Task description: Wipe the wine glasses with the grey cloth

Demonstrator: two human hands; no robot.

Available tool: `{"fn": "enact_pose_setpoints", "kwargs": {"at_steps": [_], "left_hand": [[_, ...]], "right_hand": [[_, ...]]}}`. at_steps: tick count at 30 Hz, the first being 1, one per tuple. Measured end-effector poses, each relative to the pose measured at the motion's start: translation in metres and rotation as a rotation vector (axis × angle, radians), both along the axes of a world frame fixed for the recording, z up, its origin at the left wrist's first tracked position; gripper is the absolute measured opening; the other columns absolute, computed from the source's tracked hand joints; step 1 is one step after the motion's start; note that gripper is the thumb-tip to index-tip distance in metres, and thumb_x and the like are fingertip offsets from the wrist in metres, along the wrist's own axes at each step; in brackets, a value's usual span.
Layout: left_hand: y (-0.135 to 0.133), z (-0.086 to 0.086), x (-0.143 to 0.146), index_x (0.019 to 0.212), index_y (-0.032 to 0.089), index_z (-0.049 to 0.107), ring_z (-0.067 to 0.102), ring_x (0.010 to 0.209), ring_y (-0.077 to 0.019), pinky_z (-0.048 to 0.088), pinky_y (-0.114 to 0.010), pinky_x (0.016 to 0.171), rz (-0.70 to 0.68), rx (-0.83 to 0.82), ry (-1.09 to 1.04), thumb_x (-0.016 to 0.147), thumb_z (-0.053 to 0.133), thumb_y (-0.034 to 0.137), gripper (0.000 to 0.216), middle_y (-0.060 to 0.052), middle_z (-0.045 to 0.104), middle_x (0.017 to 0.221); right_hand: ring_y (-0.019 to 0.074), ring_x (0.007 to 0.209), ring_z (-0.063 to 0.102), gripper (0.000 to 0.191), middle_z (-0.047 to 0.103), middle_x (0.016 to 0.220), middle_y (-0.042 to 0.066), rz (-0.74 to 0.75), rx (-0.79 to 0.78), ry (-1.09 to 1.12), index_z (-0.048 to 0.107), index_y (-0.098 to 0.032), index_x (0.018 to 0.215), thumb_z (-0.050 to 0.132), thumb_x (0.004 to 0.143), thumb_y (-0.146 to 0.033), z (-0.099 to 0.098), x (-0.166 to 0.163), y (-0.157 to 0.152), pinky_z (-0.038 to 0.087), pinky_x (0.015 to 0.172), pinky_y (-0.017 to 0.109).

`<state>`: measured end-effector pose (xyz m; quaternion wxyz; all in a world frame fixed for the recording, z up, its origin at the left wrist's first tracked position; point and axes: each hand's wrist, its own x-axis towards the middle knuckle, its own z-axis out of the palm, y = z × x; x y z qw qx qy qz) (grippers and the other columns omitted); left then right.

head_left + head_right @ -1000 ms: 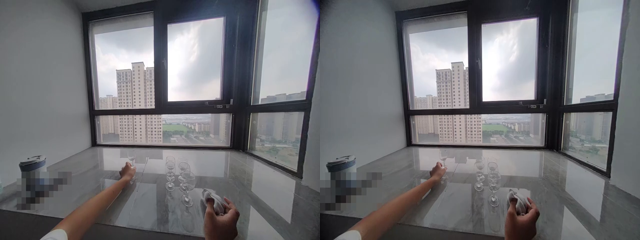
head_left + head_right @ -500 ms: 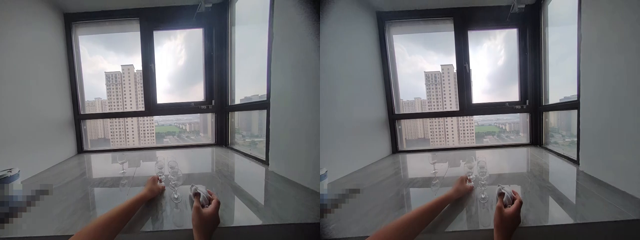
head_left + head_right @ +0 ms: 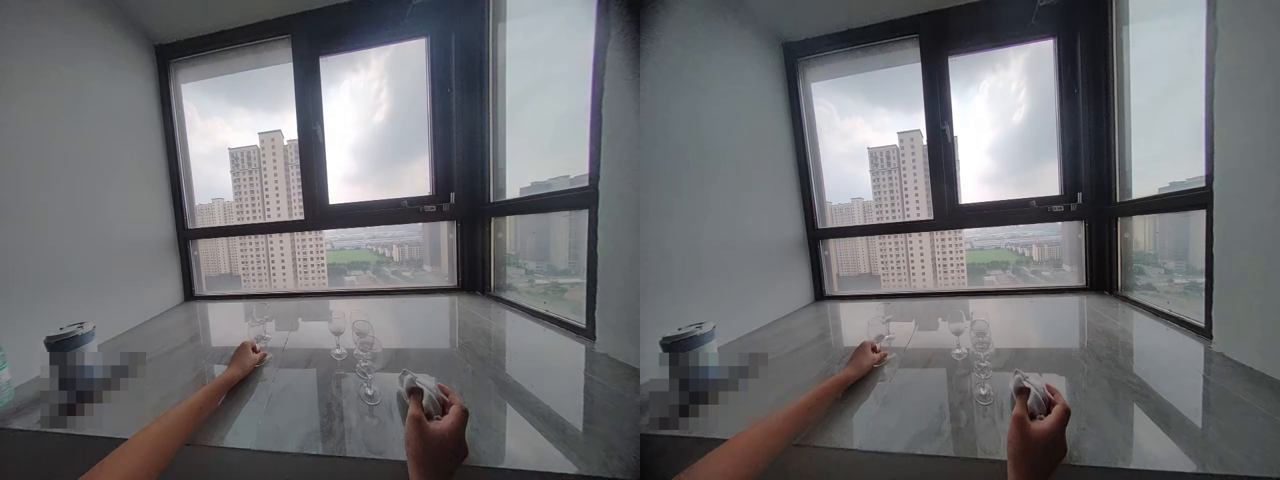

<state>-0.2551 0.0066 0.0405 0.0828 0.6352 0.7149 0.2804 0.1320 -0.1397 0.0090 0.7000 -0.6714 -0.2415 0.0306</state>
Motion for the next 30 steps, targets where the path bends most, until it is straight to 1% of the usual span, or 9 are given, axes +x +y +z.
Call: {"fn": "enact_pose_setpoints", "kwargs": {"at_steps": [4,9,13,16,18,20,23,26,30], "left_hand": [[0.006,0.007,-0.031,0.058,0.019,0.051,0.059,0.067,-0.0171,0.032,-0.022,0.059,0.091,-0.022,0.014,0.074,0.068,0.031,0.026,0.003,0.055,0.058],[0.014,0.004,-0.033,0.065,0.020,0.053,0.062,0.074,-0.0198,0.034,-0.023,0.063,0.128,-0.016,-0.008,0.072,0.073,0.034,0.026,0.002,0.060,0.063],[0.004,-0.008,-0.035,0.073,0.023,0.050,0.062,0.083,-0.0254,0.033,-0.029,0.071,0.182,0.036,-0.045,0.065,0.080,0.037,0.034,0.003,0.058,0.063],[-0.018,-0.022,-0.028,0.066,0.024,0.044,0.062,0.080,-0.0252,0.032,-0.031,0.071,0.174,0.168,-0.104,0.065,0.080,0.035,0.038,0.004,0.050,0.056],[-0.038,-0.028,-0.011,0.059,0.023,0.043,0.060,0.075,-0.0235,0.032,-0.031,0.070,0.051,0.198,-0.087,0.067,0.077,0.034,0.036,0.003,0.049,0.055],[-0.057,-0.027,0.018,0.058,0.023,0.050,0.058,0.072,-0.0226,0.034,-0.031,0.071,-0.149,0.108,0.030,0.070,0.071,0.032,0.026,0.000,0.056,0.061],[-0.071,-0.014,0.077,0.074,0.022,0.064,0.059,0.085,-0.0231,0.040,-0.032,0.080,-0.462,0.051,0.176,0.076,0.065,0.031,0.009,-0.003,0.066,0.082],[-0.057,-0.002,0.135,0.108,0.025,0.068,0.057,0.111,-0.0257,0.040,-0.037,0.097,-0.705,0.088,0.177,0.080,0.062,0.032,0.029,-0.007,0.064,0.120],[-0.015,-0.004,0.186,0.136,0.029,0.056,0.042,0.134,-0.0332,0.033,-0.048,0.110,-0.679,0.077,0.180,0.081,0.066,0.037,0.057,-0.012,0.045,0.147]], "right_hand": [[0.0306,0.086,0.062,0.055,0.066,0.102,0.007,-0.009,-0.005,0.003,0.055,-0.025,0.116,0.062,0.074,-0.060,0.000,0.000,0.001,0.042,0.071,0.036],[0.0322,0.088,0.062,0.056,0.065,0.102,0.008,-0.007,0.003,0.011,0.055,-0.024,0.116,0.061,0.073,-0.060,0.002,-0.001,0.000,0.043,0.073,0.038],[0.0323,0.089,0.062,0.058,0.065,0.102,0.009,0.010,0.018,0.018,0.054,-0.023,0.116,0.061,0.074,-0.062,0.001,-0.001,0.001,0.043,0.073,0.037],[0.0312,0.089,0.063,0.058,0.066,0.103,0.009,0.007,0.046,0.001,0.054,-0.023,0.117,0.061,0.074,-0.061,-0.001,-0.001,0.004,0.043,0.073,0.036],[0.0304,0.089,0.063,0.057,0.066,0.103,0.009,0.002,0.062,-0.008,0.054,-0.023,0.117,0.062,0.075,-0.061,-0.003,-0.002,0.006,0.043,0.072,0.035],[0.0300,0.088,0.063,0.056,0.066,0.103,0.009,-0.008,0.064,-0.016,0.055,-0.023,0.116,0.061,0.075,-0.060,-0.003,-0.003,0.007,0.043,0.072,0.035],[0.0300,0.086,0.063,0.056,0.066,0.103,0.009,-0.020,0.056,-0.029,0.055,-0.022,0.115,0.060,0.075,-0.061,-0.004,-0.003,0.007,0.043,0.071,0.035],[0.0302,0.087,0.063,0.056,0.066,0.104,0.010,-0.013,0.042,-0.018,0.055,-0.022,0.115,0.059,0.075,-0.061,-0.005,-0.002,0.006,0.044,0.072,0.036],[0.0313,0.089,0.064,0.056,0.066,0.104,0.011,-0.011,0.034,0.001,0.055,-0.022,0.115,0.059,0.074,-0.061,-0.003,0.000,0.005,0.045,0.074,0.036]]}}
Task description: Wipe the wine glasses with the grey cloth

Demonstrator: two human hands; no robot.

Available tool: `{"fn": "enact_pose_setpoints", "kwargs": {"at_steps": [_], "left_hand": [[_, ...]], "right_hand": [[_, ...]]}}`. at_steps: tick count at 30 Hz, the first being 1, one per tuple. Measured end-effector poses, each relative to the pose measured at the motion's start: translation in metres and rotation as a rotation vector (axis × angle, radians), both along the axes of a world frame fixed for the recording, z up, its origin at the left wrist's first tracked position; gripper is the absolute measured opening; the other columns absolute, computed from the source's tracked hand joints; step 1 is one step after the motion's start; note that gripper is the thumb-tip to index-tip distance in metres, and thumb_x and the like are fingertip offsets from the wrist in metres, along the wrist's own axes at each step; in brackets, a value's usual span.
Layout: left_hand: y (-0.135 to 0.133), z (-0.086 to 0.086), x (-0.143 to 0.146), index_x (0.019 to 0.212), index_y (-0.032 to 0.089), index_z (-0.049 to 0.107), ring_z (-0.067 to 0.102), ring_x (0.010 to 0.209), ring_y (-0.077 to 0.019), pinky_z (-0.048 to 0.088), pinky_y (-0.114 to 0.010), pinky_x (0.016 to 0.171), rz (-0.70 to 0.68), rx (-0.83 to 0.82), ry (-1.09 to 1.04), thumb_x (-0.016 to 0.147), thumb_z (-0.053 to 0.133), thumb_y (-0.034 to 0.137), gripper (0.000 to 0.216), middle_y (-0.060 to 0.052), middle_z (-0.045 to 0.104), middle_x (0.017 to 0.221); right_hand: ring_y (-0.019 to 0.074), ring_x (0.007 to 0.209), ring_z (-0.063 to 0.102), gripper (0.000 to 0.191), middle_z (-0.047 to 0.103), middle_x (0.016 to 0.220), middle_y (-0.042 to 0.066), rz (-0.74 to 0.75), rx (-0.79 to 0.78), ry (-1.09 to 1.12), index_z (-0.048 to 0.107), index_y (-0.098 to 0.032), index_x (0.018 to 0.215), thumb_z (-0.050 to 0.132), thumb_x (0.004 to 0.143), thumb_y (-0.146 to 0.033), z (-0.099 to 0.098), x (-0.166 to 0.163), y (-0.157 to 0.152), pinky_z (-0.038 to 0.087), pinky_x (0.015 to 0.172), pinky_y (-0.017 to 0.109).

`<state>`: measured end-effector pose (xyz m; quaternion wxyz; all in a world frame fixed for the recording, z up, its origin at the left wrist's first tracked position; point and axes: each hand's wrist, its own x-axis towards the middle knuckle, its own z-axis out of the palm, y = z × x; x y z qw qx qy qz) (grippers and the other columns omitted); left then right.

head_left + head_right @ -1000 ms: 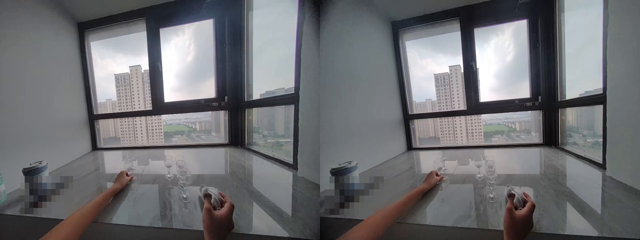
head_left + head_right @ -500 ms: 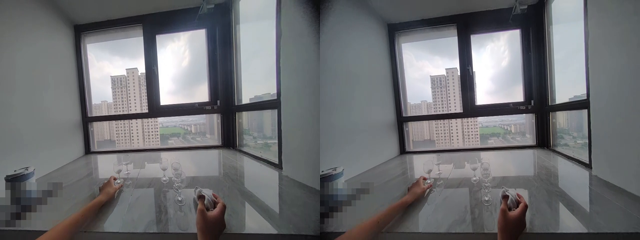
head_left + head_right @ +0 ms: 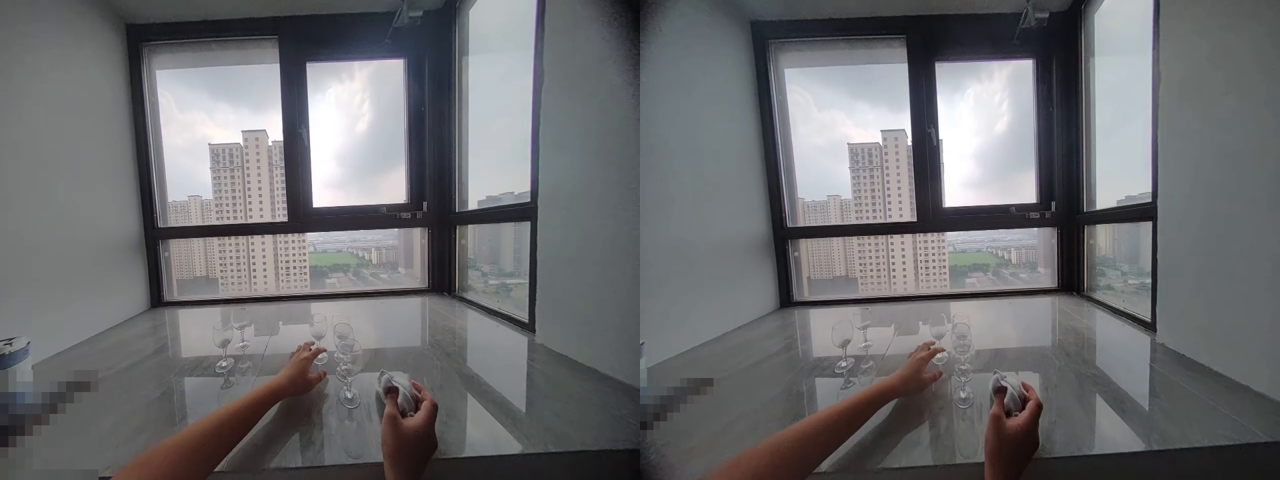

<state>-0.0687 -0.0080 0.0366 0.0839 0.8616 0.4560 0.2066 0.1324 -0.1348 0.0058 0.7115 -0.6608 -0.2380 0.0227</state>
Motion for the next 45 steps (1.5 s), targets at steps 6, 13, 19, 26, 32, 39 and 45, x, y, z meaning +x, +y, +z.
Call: {"fn": "enact_pose_setpoints", "kwargs": {"at_steps": [6,13,19,26,32,39,45], "left_hand": [[0.030,-0.011,0.014,0.102,0.025,0.076,0.058,0.111,-0.0248,0.043,-0.037,0.100,0.027,-0.018,-0.018,0.082,0.063,0.028,0.023,-0.006,0.065,0.114],[-0.029,-0.007,-0.051,0.091,0.022,0.076,0.058,0.103,-0.0239,0.044,-0.033,0.093,-0.016,-0.014,-0.079,0.083,0.059,0.026,0.019,-0.007,0.067,0.100],[-0.091,-0.009,-0.148,0.095,0.024,0.073,0.056,0.113,-0.0238,0.043,-0.032,0.101,0.130,-0.014,-0.137,0.083,0.057,0.025,0.021,-0.006,0.065,0.111],[-0.083,0.005,-0.236,0.109,0.026,0.074,0.054,0.124,-0.0294,0.042,-0.037,0.104,0.433,-0.061,-0.030,0.085,0.053,0.038,0.034,-0.008,0.062,0.127],[-0.078,0.002,-0.246,0.124,0.026,0.067,0.045,0.135,-0.0291,0.035,-0.038,0.112,0.463,-0.064,0.051,0.083,0.053,0.040,0.046,-0.008,0.056,0.140],[-0.130,-0.021,-0.204,0.140,0.026,0.053,0.033,0.142,-0.0380,0.031,-0.055,0.114,0.522,-0.145,0.054,0.085,0.051,0.056,0.062,-0.011,0.039,0.155],[-0.152,-0.002,-0.085,0.135,0.041,0.054,0.043,0.133,-0.0352,0.032,-0.051,0.114,-0.054,-0.198,0.075,0.075,0.067,0.044,0.062,-0.004,0.045,0.150]], "right_hand": [[0.0315,0.090,0.064,0.055,0.066,0.104,0.011,-0.003,-0.003,-0.010,0.054,-0.023,0.114,0.057,0.075,-0.061,0.002,0.000,-0.001,0.044,0.073,0.036],[0.0325,0.089,0.064,0.055,0.066,0.104,0.010,0.001,-0.074,0.000,0.055,-0.024,0.115,0.064,0.073,-0.058,0.003,0.001,-0.008,0.044,0.076,0.038],[0.0360,0.093,0.064,0.056,0.066,0.106,0.010,0.019,-0.102,0.025,0.056,-0.025,0.114,0.062,0.071,-0.060,0.012,-0.001,-0.009,0.046,0.081,0.043],[0.0377,0.096,0.063,0.054,0.065,0.110,0.011,0.033,-0.145,0.068,0.055,-0.026,0.109,0.060,0.069,-0.061,0.021,-0.005,-0.014,0.046,0.086,0.047],[0.0364,0.097,0.063,0.054,0.065,0.111,0.011,0.026,-0.136,0.046,0.055,-0.026,0.111,0.062,0.070,-0.061,0.017,-0.003,-0.010,0.047,0.084,0.044],[0.0307,0.090,0.063,0.056,0.066,0.106,0.009,0.011,-0.079,-0.009,0.055,-0.024,0.115,0.062,0.072,-0.060,0.007,-0.002,-0.003,0.046,0.078,0.039],[0.0291,0.086,0.062,0.056,0.066,0.102,0.010,-0.012,-0.034,-0.039,0.057,-0.021,0.117,0.062,0.076,-0.058,0.002,-0.002,-0.003,0.045,0.073,0.036]]}}
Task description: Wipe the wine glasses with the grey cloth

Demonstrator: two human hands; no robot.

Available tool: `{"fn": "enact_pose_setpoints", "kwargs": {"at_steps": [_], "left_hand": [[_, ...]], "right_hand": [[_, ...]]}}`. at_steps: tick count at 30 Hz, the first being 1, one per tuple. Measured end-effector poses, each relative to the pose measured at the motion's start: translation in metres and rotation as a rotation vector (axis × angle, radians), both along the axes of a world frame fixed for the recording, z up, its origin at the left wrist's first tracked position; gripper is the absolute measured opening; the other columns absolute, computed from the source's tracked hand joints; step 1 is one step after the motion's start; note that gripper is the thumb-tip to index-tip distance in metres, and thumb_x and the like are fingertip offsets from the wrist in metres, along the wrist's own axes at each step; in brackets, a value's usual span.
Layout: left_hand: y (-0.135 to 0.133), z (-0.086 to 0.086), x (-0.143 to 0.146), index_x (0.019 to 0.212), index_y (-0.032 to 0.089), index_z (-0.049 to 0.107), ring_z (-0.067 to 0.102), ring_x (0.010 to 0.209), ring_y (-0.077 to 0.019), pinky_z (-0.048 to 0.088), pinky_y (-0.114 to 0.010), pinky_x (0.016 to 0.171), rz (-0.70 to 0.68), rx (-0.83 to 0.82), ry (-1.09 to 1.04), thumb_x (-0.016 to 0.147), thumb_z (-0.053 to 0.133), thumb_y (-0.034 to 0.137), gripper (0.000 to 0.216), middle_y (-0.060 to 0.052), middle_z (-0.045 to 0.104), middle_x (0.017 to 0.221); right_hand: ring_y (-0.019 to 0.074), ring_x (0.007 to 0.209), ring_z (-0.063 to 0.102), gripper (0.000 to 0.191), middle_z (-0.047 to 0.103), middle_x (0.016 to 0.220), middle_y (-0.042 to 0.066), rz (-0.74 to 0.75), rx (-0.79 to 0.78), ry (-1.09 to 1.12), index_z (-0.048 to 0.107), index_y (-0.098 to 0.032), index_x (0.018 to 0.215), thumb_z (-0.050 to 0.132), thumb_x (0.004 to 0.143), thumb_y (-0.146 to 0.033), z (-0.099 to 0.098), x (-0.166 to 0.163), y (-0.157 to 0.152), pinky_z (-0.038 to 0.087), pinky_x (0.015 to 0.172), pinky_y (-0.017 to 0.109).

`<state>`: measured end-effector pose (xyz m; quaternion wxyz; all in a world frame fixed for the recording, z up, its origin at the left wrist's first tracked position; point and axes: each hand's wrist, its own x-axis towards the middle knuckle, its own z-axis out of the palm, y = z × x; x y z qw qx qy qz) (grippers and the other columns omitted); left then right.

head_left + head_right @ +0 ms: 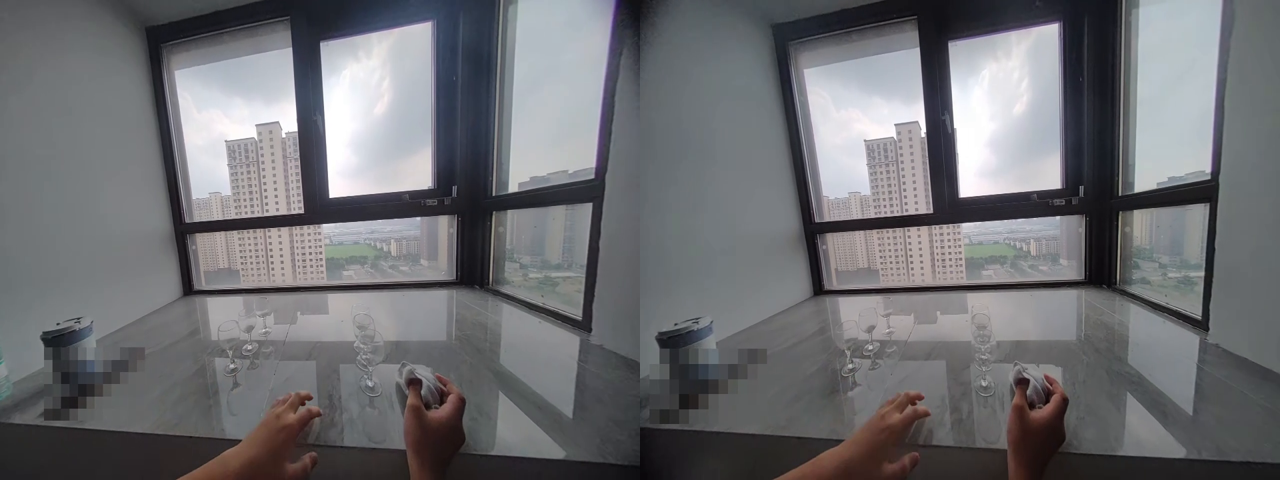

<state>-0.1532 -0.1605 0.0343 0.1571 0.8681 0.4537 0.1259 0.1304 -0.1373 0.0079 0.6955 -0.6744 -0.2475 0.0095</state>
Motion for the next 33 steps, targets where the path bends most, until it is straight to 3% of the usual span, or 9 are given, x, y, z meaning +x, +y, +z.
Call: {"fn": "enact_pose_setpoints", "kwargs": {"at_steps": [2,6,12,16,19,27,33], "left_hand": [[0.007,0.006,0.044,0.139,0.042,0.049,0.038,0.135,-0.0353,0.030,-0.052,0.114,-0.114,0.051,-0.002,0.075,0.067,0.041,0.067,-0.005,0.042,0.151],[0.032,0.004,0.107,0.147,0.038,0.040,0.033,0.138,-0.0368,0.026,-0.057,0.113,-0.186,0.108,-0.020,0.079,0.060,0.036,0.071,-0.008,0.037,0.153],[0.058,-0.007,0.131,0.142,0.038,0.046,0.039,0.128,-0.0353,0.030,-0.057,0.108,-0.200,0.178,0.013,0.085,0.051,0.036,0.057,-0.008,0.049,0.138],[0.058,-0.005,0.114,0.138,0.038,0.050,0.040,0.126,-0.0346,0.030,-0.056,0.107,-0.176,0.205,0.033,0.086,0.051,0.038,0.052,-0.008,0.054,0.132],[0.067,-0.003,0.085,0.136,0.038,0.052,0.040,0.126,-0.0342,0.030,-0.055,0.107,-0.120,0.196,0.067,0.085,0.052,0.038,0.051,-0.007,0.054,0.135],[0.149,0.001,-0.027,0.132,0.024,0.058,0.042,0.129,-0.0332,0.031,-0.048,0.109,0.388,0.169,0.247,0.088,0.044,0.038,0.048,-0.013,0.053,0.136],[0.188,0.001,-0.056,0.124,0.021,0.061,0.046,0.124,-0.0337,0.034,-0.048,0.106,0.457,0.165,0.279,0.088,0.043,0.038,0.043,-0.013,0.057,0.128]], "right_hand": [[0.0291,0.085,0.063,0.056,0.066,0.102,0.010,-0.003,0.009,0.006,0.057,-0.021,0.117,0.063,0.075,-0.058,0.000,0.001,-0.001,0.044,0.072,0.035],[0.0291,0.084,0.063,0.057,0.066,0.102,0.011,0.002,0.029,0.016,0.057,-0.020,0.117,0.061,0.075,-0.058,0.002,0.004,-0.002,0.044,0.071,0.035],[0.0293,0.087,0.063,0.056,0.066,0.104,0.011,0.023,0.024,0.039,0.056,-0.020,0.117,0.061,0.075,-0.057,0.004,0.006,-0.001,0.044,0.073,0.035],[0.0289,0.086,0.063,0.055,0.066,0.101,0.010,0.018,0.045,0.033,0.057,-0.020,0.116,0.062,0.074,-0.056,0.004,0.005,-0.001,0.044,0.073,0.034],[0.0292,0.086,0.063,0.054,0.065,0.102,0.010,0.020,0.034,0.039,0.057,-0.021,0.116,0.063,0.074,-0.056,0.004,0.005,-0.003,0.043,0.073,0.035],[0.0290,0.085,0.062,0.055,0.065,0.103,0.009,0.033,0.001,0.020,0.057,-0.022,0.116,0.063,0.075,-0.058,-0.002,0.006,-0.001,0.043,0.074,0.036],[0.0298,0.086,0.062,0.054,0.065,0.105,0.008,0.025,-0.031,0.026,0.057,-0.023,0.116,0.064,0.075,-0.058,-0.001,0.005,0.000,0.045,0.077,0.038]]}}
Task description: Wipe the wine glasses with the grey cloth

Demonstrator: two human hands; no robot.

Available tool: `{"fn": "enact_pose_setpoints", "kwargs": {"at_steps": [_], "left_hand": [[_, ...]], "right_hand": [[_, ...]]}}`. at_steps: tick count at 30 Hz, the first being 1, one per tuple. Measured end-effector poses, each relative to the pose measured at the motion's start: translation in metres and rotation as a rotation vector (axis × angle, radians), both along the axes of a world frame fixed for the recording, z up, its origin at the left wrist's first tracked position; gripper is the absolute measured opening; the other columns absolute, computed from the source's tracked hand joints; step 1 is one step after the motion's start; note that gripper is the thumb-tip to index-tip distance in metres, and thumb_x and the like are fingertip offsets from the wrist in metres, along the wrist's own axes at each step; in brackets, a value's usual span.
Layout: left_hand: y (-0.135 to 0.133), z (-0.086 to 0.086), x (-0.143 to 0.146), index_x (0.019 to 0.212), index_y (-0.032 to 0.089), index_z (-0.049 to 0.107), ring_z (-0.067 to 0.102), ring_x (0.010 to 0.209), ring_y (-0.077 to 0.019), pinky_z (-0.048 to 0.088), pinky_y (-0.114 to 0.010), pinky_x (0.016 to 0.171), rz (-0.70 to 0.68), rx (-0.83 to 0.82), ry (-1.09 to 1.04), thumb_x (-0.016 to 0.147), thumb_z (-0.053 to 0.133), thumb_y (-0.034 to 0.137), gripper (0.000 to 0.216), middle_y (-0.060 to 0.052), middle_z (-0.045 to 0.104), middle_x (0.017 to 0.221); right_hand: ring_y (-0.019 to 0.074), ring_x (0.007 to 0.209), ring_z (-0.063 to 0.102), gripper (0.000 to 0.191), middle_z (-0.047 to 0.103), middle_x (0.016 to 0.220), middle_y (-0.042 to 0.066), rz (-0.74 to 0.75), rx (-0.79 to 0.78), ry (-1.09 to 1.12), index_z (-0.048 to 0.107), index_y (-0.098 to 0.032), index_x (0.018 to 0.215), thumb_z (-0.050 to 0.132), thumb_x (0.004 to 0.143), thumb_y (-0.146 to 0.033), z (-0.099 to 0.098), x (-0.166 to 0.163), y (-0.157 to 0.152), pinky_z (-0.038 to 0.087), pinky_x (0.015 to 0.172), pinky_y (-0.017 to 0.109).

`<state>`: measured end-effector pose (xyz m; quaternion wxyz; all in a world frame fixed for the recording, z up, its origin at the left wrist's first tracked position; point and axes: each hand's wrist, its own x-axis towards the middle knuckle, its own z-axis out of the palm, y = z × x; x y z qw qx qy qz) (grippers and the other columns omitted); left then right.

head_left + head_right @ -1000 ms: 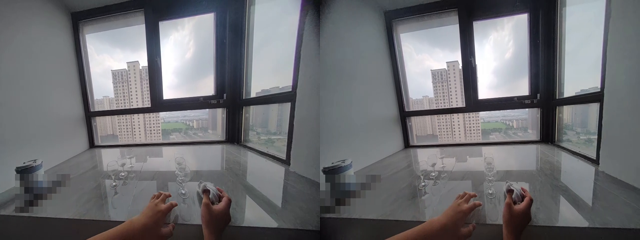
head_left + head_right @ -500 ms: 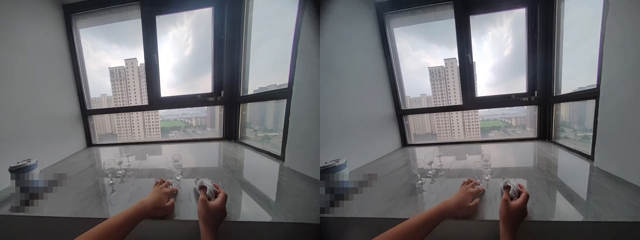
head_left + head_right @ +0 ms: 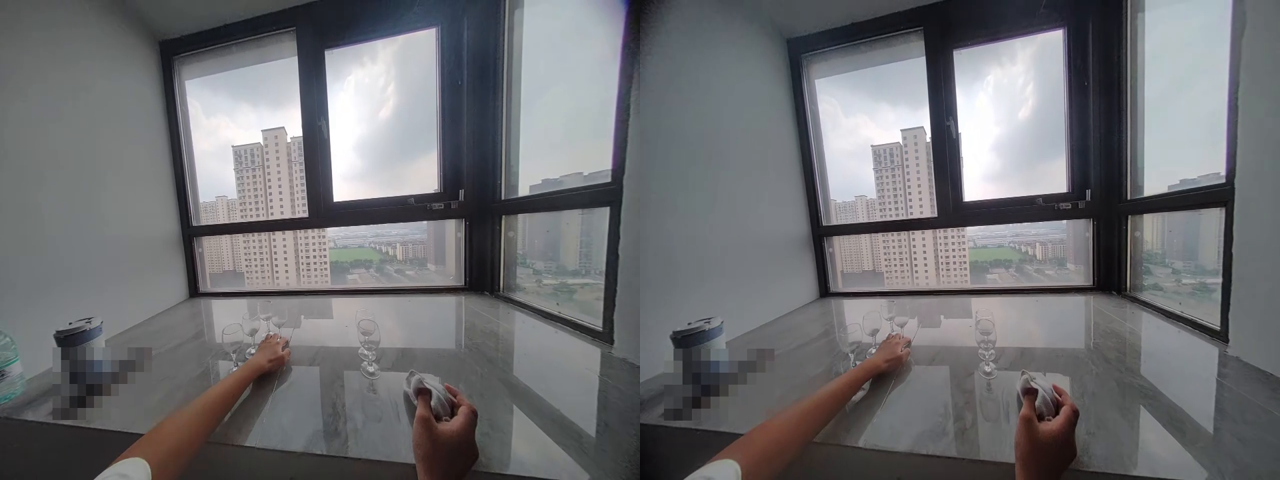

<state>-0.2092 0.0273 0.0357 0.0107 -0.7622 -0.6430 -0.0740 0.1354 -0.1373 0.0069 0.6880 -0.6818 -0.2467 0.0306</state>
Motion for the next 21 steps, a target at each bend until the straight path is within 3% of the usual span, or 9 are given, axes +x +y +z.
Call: {"fn": "enact_pose_setpoints", "kwargs": {"at_steps": [8,21], "left_hand": [[0.017,-0.007,-0.003,0.130,0.021,0.057,0.045,0.125,-0.0331,0.036,-0.046,0.105,-0.064,0.011,-0.010,0.089,0.044,0.037,0.046,-0.014,0.055,0.131],[0.031,-0.006,0.000,0.121,0.021,0.060,0.055,0.115,-0.0293,0.040,-0.041,0.102,-0.137,0.032,-0.057,0.091,0.043,0.030,0.036,-0.012,0.061,0.121]], "right_hand": [[0.0318,0.090,0.062,0.050,0.065,0.105,0.008,0.007,-0.027,-0.021,0.056,-0.024,0.114,0.063,0.077,-0.057,0.004,-0.002,-0.003,0.045,0.078,0.040],[0.0328,0.093,0.062,0.050,0.065,0.107,0.009,-0.005,-0.027,-0.023,0.057,-0.024,0.113,0.063,0.076,-0.057,0.005,-0.003,-0.003,0.046,0.080,0.041]]}}
